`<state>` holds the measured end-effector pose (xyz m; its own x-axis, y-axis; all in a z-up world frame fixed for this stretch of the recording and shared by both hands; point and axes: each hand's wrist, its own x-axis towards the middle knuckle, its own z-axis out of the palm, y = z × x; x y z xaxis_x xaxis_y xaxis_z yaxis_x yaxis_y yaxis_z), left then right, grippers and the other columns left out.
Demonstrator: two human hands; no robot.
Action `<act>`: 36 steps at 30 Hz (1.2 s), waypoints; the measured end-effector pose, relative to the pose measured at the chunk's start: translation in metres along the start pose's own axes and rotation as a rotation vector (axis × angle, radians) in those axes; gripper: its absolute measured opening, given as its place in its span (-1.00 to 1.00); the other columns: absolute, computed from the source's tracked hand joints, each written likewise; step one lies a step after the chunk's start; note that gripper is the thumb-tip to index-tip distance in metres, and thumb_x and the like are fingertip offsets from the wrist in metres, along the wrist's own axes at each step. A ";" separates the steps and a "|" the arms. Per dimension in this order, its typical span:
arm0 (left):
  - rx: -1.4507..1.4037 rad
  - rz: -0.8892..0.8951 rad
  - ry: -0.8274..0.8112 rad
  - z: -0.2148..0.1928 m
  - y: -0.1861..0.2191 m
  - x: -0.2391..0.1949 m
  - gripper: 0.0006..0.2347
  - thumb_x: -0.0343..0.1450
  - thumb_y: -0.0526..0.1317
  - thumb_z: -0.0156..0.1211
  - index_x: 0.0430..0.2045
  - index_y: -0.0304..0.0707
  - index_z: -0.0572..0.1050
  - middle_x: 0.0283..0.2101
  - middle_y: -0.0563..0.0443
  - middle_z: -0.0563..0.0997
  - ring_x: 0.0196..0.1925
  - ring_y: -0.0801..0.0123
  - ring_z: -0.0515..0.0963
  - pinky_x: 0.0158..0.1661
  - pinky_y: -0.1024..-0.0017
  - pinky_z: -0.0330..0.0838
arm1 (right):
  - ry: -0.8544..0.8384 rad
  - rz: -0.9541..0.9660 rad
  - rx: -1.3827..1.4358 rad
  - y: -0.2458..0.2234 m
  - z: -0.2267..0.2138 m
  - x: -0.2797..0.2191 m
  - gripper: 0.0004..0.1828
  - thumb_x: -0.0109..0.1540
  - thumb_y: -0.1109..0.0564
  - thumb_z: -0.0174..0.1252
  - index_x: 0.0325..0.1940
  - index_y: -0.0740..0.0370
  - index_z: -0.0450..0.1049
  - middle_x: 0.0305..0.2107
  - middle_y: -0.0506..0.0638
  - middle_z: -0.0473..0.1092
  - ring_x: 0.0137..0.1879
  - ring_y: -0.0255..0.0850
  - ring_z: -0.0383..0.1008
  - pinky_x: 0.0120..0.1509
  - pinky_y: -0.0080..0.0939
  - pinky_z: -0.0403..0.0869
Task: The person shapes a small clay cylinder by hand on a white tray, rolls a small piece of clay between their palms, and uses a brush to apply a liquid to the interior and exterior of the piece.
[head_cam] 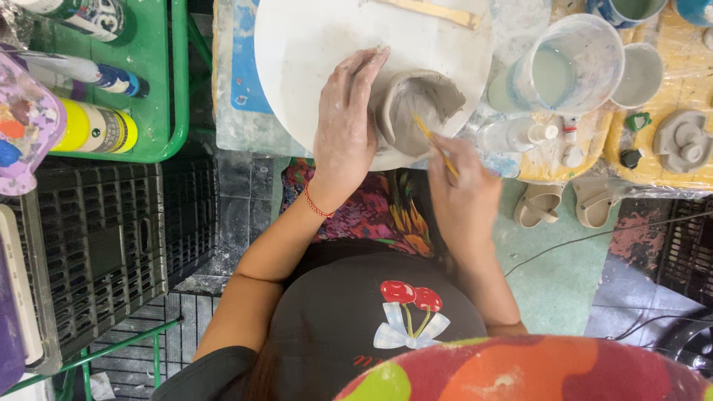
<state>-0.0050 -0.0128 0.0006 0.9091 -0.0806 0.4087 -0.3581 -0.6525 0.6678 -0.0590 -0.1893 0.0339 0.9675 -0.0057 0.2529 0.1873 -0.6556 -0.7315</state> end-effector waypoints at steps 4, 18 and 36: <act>0.004 -0.008 -0.006 -0.001 -0.001 0.004 -0.27 0.27 -0.62 0.16 0.39 -0.11 0.22 0.34 -0.07 0.35 0.43 0.03 0.34 0.43 0.14 0.27 | -0.047 -0.082 -0.131 0.002 0.012 0.007 -0.82 0.36 0.26 0.24 0.05 0.28 0.50 -0.17 0.18 0.57 -0.15 0.07 0.62 -0.09 -0.07 0.54; 0.004 -0.024 -0.011 -0.001 -0.001 -0.002 -0.27 0.28 -0.63 0.14 0.41 -0.10 0.22 0.35 -0.07 0.35 0.42 0.04 0.35 0.43 0.16 0.26 | -0.161 0.086 -0.150 -0.006 -0.016 -0.005 -0.83 0.34 0.23 0.23 0.01 0.27 0.54 -0.29 0.21 0.55 -0.22 0.08 0.63 -0.18 -0.05 0.52; 0.029 -0.010 0.007 0.000 0.000 -0.001 -0.31 0.34 -0.62 0.14 0.41 -0.08 0.23 0.33 -0.02 0.34 0.39 0.10 0.35 0.39 0.20 0.28 | -0.064 0.009 -0.028 -0.007 -0.009 0.002 -0.85 0.40 0.25 0.17 0.06 0.28 0.47 -0.18 0.26 0.53 -0.14 0.06 0.65 -0.11 -0.12 0.52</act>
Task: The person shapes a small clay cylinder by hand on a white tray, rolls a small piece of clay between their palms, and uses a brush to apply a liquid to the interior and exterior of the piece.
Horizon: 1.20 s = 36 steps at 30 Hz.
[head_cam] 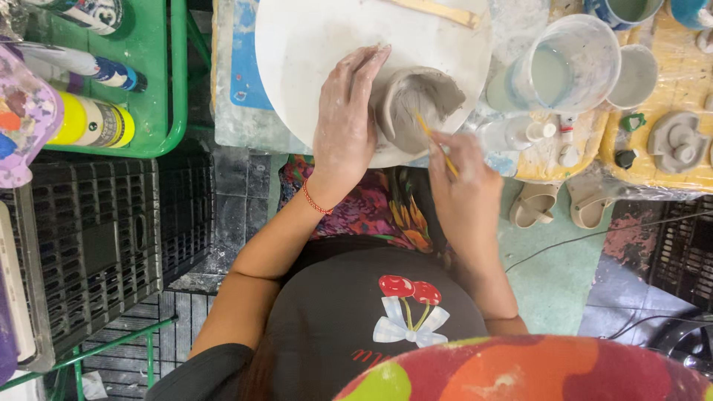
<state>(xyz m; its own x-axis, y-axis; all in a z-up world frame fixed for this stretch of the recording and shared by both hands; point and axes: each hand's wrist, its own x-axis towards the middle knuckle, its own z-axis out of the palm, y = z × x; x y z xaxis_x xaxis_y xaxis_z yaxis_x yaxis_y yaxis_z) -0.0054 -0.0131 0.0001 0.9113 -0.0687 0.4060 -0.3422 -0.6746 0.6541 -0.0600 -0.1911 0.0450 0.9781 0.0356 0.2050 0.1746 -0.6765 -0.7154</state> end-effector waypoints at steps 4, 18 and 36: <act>-0.011 -0.009 -0.008 -0.001 -0.001 0.003 -0.29 0.28 -0.61 0.17 0.39 -0.09 0.24 0.35 -0.04 0.34 0.41 0.05 0.35 0.41 0.17 0.28 | -0.028 0.044 -0.038 -0.002 0.011 0.012 -0.85 0.39 0.24 0.20 0.05 0.29 0.49 -0.27 0.23 0.54 -0.22 0.09 0.61 -0.16 -0.11 0.50; -0.005 -0.014 0.001 -0.001 0.000 0.000 -0.29 0.27 -0.62 0.15 0.37 -0.10 0.25 0.33 -0.03 0.35 0.42 0.06 0.36 0.43 0.18 0.28 | 0.013 0.046 -0.091 0.005 -0.001 -0.001 -0.89 0.41 0.25 0.17 0.02 0.29 0.47 -0.40 0.18 0.48 -0.34 -0.02 0.57 -0.24 -0.10 0.47; -0.005 -0.015 -0.007 0.001 -0.002 -0.001 -0.26 0.25 -0.65 0.13 0.39 -0.09 0.24 0.35 -0.02 0.34 0.44 0.06 0.35 0.45 0.17 0.28 | 0.057 -0.019 -0.016 0.009 0.003 -0.006 -0.90 0.46 0.26 0.09 0.06 0.33 0.41 -0.24 0.25 0.54 -0.14 0.13 0.63 -0.13 -0.06 0.53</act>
<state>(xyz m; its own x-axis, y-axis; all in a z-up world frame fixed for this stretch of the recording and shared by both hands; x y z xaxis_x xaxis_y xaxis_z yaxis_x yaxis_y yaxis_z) -0.0058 -0.0128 -0.0027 0.9179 -0.0643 0.3916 -0.3299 -0.6721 0.6629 -0.0642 -0.1951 0.0355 0.9666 0.0064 0.2563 0.1904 -0.6875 -0.7008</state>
